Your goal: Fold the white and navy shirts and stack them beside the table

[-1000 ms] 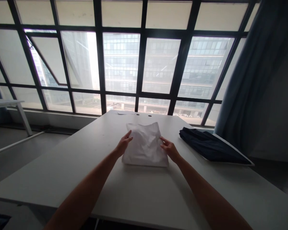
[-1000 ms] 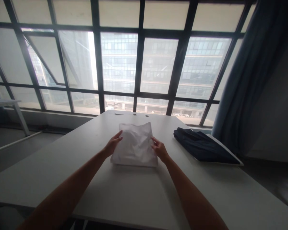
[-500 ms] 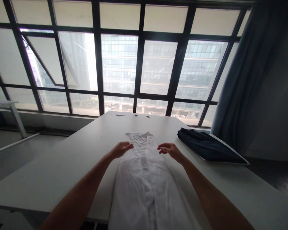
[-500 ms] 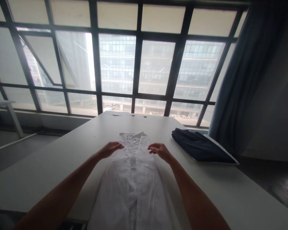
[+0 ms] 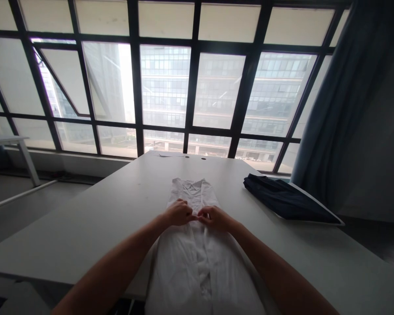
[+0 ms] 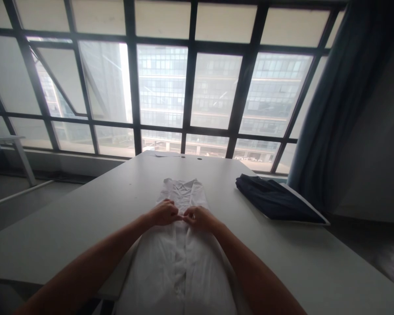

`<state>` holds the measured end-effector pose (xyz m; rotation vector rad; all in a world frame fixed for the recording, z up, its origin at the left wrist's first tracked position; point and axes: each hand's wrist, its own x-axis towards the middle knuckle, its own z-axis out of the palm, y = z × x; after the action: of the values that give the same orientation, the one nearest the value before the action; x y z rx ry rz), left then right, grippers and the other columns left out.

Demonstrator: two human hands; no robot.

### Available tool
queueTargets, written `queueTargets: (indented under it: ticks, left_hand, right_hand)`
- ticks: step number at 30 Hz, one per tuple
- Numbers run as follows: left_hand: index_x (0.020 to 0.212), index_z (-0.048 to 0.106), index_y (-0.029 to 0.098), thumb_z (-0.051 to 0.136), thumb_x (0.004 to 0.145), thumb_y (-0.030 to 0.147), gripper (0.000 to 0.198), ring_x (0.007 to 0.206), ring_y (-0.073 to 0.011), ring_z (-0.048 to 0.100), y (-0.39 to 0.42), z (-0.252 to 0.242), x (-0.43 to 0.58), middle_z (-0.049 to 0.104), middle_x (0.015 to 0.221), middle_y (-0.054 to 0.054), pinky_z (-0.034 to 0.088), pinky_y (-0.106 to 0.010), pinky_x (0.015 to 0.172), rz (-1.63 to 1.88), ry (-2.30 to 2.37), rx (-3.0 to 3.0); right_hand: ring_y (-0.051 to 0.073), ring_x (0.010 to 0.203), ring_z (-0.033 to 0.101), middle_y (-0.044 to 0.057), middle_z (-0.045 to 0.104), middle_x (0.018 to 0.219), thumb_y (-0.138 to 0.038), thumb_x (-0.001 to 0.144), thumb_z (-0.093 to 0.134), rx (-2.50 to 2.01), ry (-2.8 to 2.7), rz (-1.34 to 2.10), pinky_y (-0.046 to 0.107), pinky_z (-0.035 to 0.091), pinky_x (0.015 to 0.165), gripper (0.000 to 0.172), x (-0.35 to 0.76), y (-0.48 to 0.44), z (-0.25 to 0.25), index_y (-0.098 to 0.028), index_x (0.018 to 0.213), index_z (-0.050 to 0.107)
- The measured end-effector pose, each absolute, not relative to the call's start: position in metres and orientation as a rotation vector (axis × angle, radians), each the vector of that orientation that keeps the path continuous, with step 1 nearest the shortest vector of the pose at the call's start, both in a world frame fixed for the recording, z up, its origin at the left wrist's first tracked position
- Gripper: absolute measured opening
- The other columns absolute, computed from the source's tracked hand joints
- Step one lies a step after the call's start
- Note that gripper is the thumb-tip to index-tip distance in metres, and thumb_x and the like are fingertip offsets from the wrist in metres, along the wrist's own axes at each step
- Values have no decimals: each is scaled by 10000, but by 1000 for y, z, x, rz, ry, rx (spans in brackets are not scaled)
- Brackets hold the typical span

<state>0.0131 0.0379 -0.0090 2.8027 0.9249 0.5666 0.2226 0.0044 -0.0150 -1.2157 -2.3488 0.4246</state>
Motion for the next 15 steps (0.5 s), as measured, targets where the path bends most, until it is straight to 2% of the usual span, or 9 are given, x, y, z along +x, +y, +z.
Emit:
queueTargets:
  ticks: [3, 6, 8, 10, 12, 13, 15]
  left_hand:
    - [441, 562, 186, 542, 882, 503, 543, 538, -159, 530, 54, 0, -3, 538, 445, -38, 389, -298, 695, 693, 1036, 2745]
    - [382, 499, 179, 653, 782, 524, 550, 437, -104, 403, 72, 17, -48, 425, 372, 18, 303, -258, 550, 788, 1253, 2617]
    - [386, 517, 178, 718, 699, 508, 497, 422, -97, 392, 81, 27, -85, 424, 371, 34, 276, -247, 507, 728, 1430, 2464]
    - [433, 588, 179, 784, 597, 491, 403, 446, -124, 465, 86, 33, -114, 516, 418, 19, 304, -241, 496, 575, 1589, 2314]
    - [620, 705, 185, 820, 545, 439, 289, 585, -181, 595, 84, 35, -124, 669, 603, -15, 393, -242, 563, 425, 1665, 2287]
    - [766, 742, 195, 831, 532, 417, 334, 714, -214, 644, 81, 34, -121, 724, 761, -35, 440, -252, 640, 380, 1672, 2320]
    - [1071, 710, 240, 849, 521, 393, 587, 1004, -260, 634, 71, 29, -103, 704, 1108, -54, 464, -289, 838, 329, 1594, 2443]
  right_hand:
    - [113, 544, 523, 8, 641, 608, -321, 784, 620, -1359, -2336, 353, 222, 350, 525, 204, 239, 13, -10, -156, 764, 739]
    - [110, 526, 494, 2, 604, 550, -346, 773, 611, -1455, -2279, 269, 225, 324, 510, 257, 276, 20, -1, -139, 658, 711]
    - [124, 533, 509, 11, 606, 542, -376, 768, 608, -1577, -2224, 234, 234, 328, 508, 298, 308, 23, 3, -137, 611, 694]
    - [152, 558, 554, 31, 641, 568, -380, 741, 630, -1758, -2153, 249, 247, 370, 531, 283, 339, 24, 3, -144, 601, 701]
    - [198, 639, 620, 58, 696, 656, -349, 676, 689, -1895, -2091, 268, 268, 441, 601, 198, 359, 24, 1, -157, 670, 738]
    - [229, 718, 649, 76, 724, 741, -327, 639, 720, -1919, -2074, 261, 284, 474, 661, 196, 364, 24, 0, -165, 743, 759]
    - [292, 938, 656, 116, 732, 995, -285, 585, 763, -1858, -2092, 231, 326, 495, 820, 388, 361, 23, 0, -181, 959, 766]
